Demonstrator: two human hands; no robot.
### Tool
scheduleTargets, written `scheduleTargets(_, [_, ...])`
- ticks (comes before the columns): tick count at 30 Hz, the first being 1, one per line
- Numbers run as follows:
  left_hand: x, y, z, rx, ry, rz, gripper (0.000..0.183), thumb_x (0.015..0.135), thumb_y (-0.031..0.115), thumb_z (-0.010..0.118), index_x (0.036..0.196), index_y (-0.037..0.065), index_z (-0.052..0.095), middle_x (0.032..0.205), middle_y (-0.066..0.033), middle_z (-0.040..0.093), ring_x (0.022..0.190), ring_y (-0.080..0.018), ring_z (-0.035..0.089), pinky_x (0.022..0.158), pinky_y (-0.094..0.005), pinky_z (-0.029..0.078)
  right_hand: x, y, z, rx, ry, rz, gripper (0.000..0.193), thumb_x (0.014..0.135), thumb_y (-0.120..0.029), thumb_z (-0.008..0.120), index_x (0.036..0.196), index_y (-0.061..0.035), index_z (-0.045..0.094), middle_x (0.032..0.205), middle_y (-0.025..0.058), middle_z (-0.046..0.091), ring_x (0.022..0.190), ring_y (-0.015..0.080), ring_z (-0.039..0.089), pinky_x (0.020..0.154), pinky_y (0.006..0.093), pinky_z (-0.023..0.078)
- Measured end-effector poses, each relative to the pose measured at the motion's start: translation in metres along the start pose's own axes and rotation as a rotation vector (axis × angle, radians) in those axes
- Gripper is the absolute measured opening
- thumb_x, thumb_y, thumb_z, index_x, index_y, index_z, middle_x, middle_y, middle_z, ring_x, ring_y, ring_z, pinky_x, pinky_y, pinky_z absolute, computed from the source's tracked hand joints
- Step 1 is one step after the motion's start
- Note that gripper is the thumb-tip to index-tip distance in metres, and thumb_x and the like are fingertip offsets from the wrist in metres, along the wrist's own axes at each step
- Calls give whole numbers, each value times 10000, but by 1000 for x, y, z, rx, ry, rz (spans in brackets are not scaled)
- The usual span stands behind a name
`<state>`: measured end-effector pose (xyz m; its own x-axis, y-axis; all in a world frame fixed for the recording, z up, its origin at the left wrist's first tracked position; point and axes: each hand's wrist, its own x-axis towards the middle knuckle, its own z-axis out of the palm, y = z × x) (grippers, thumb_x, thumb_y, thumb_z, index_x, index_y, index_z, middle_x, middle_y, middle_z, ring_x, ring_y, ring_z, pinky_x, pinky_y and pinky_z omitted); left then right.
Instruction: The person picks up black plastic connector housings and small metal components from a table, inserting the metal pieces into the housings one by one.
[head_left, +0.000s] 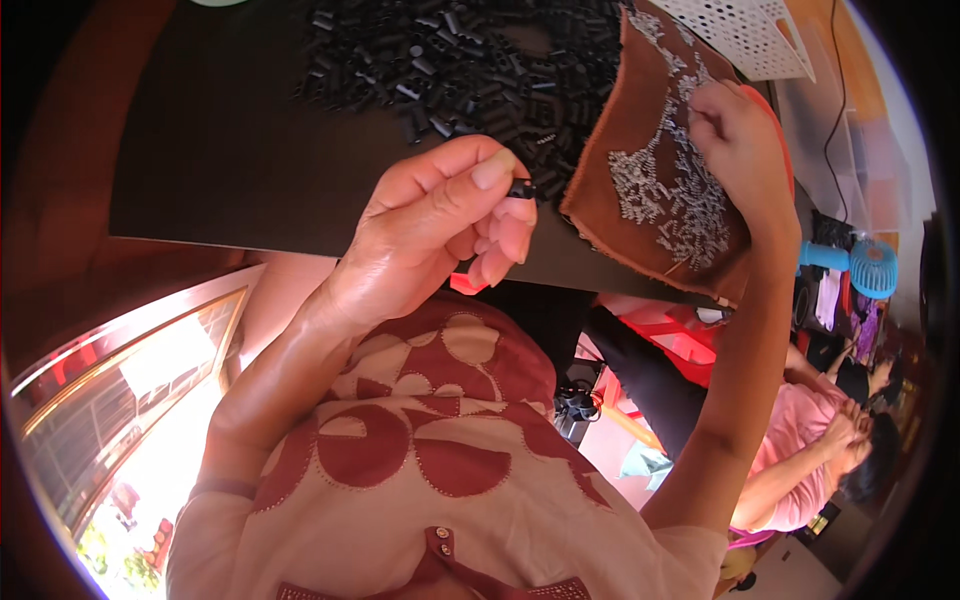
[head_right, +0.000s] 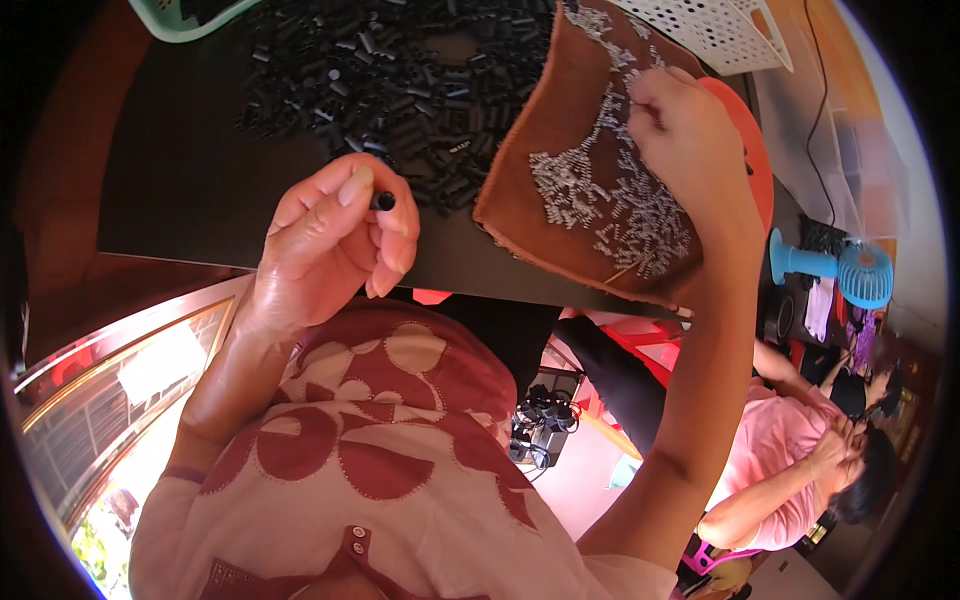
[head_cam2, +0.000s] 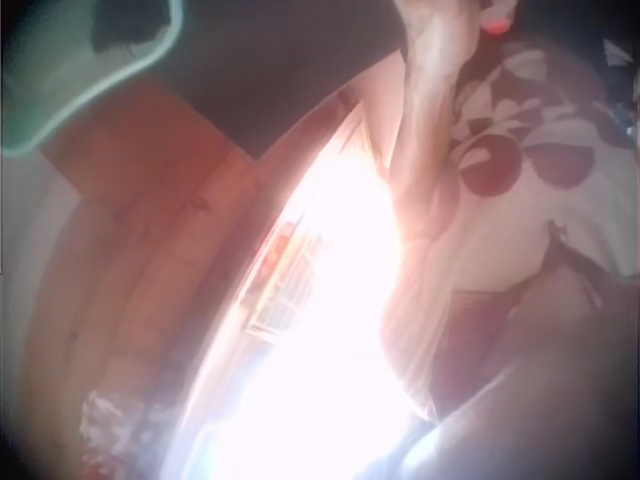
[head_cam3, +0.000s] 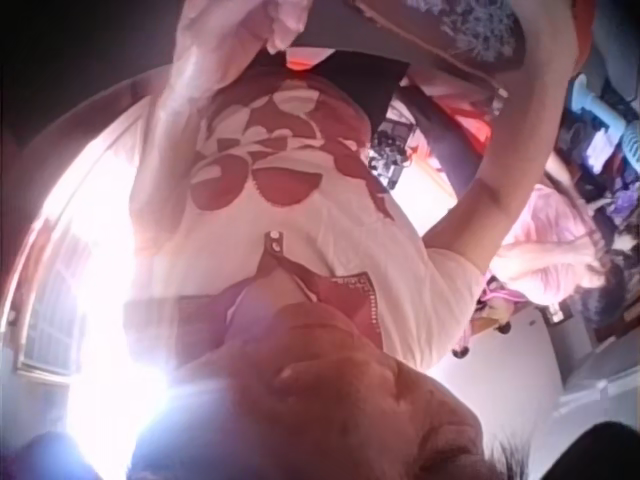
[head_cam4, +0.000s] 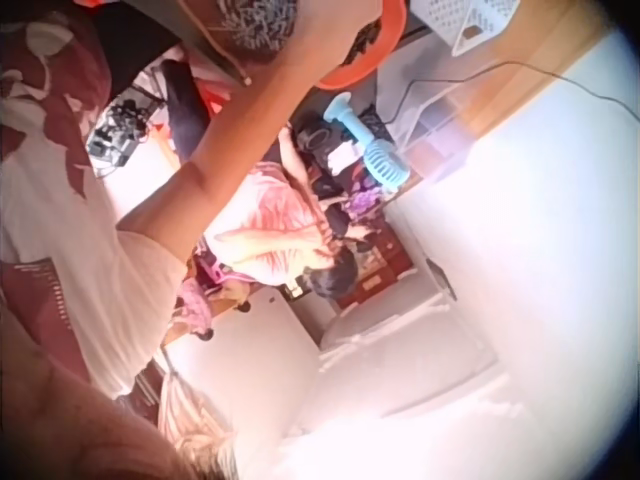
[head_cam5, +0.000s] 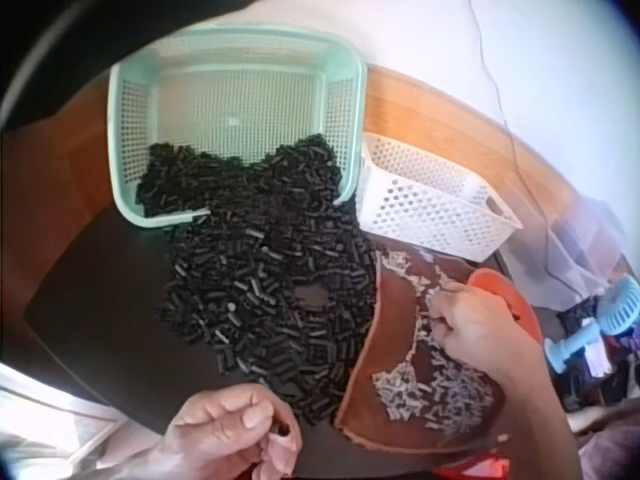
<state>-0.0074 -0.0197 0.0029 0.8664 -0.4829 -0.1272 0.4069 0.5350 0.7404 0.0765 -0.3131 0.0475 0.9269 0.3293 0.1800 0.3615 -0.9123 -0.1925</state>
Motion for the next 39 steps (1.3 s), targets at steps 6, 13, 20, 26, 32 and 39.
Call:
scheduleTargets(6, [1,2,-6,-30,5,10,334,1013,316,399,898,25,515,717,-91,560,537,-137,494,480,-247,383,-21,-79,-7,757,37,235,138,858,52,529,950,6,620,818,-41,571,724,24,532,627,185,419])
scheduleTargets(13, [1,4,-8,-64,-19,-48,329,1011,334,414,1017,28,536,716,-88,568,568,-152,514,494,-258,401,-28,-135,22,1204,135,-52,148,862,30,589,1010,30,598,837,61,622,602,33,472,531,170,368])
scheduleTargets(20, [0,7,-9,-83,12,-55,317,1013,325,416,1026,36,545,721,-76,584,565,-143,543,499,-254,435,-23,-149,35,1329,152,-73,76,873,69,607,941,48,580,796,68,608,675,77,587,598,192,468])
scheduleTargets(26, [1,5,-14,-178,-39,0,311,996,330,481,924,45,580,729,-41,594,577,-101,534,510,-218,396,-19,-155,51,919,366,-268,78,855,50,631,919,27,593,727,72,579,611,113,585,518,221,441])
scheduleTargets(32, [1,3,-16,-142,-57,23,301,1018,281,419,999,11,549,728,-53,586,575,-109,538,495,-227,420,-28,-161,49,671,426,-270,170,812,-1,686,966,-24,618,743,95,598,583,199,590,521,282,463])
scheduleTargets(39, [-3,13,-15,114,-116,-16,366,1007,341,448,866,23,564,693,-42,594,609,-71,529,532,-213,418,-36,-160,38,634,333,-269,206,779,-9,705,967,-14,619,729,107,599,549,211,563,492,290,437])
